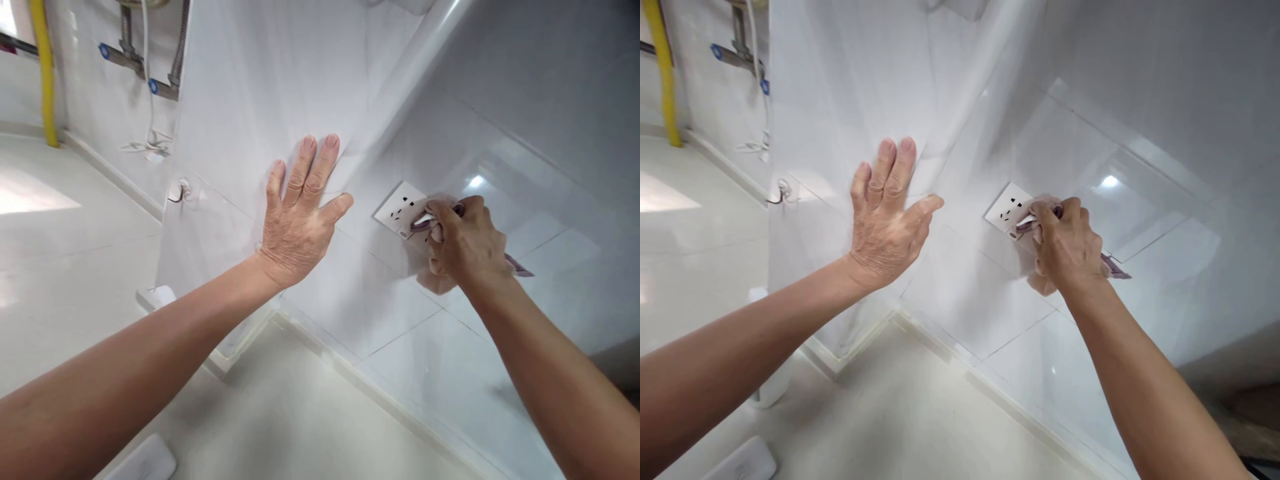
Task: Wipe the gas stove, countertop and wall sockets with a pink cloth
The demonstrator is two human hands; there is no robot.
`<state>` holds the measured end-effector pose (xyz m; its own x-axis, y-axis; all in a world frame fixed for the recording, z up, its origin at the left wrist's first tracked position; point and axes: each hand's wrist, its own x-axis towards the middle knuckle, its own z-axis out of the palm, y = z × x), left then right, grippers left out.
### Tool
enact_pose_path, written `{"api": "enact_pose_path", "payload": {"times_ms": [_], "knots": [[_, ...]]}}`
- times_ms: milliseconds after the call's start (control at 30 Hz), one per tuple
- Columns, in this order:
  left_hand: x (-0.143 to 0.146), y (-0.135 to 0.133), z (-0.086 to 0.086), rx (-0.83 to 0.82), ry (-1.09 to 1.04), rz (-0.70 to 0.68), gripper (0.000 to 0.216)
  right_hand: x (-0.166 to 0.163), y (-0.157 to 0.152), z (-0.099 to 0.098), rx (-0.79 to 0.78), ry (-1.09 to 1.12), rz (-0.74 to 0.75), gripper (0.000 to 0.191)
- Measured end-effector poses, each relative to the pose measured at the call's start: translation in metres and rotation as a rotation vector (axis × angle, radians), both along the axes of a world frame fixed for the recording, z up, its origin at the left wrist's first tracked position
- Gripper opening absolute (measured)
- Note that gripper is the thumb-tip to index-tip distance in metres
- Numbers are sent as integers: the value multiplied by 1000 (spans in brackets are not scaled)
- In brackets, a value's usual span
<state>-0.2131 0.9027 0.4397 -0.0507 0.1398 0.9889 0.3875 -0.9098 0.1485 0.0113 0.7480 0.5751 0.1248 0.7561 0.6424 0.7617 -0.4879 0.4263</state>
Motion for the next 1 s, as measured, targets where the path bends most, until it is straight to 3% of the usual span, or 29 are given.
{"api": "enact_pose_path", "payload": {"times_ms": [167,367,567,667,767,867,1000], "knots": [[0,-1,1,-35,-4,-42,29,4,-13,7,-66,-14,-149,48],[0,-1,1,-32,-3,-20,27,-5,-4,9,-41,-50,-10,47],[-1,0,1,-19,12,-38,29,1,-11,8,-144,-48,-194,50],[-1,1,0,-6,6,-31,29,-4,-16,14,-111,-53,-134,47],[-2,1,0,-12,21,-12,29,-14,-8,16,-123,-55,-91,56],[-3,1,0,-10,32,-9,29,-16,-2,15,-212,-45,-179,65],[-3,1,0,4,27,-11,30,-9,-8,20,-199,-28,-215,50]]}}
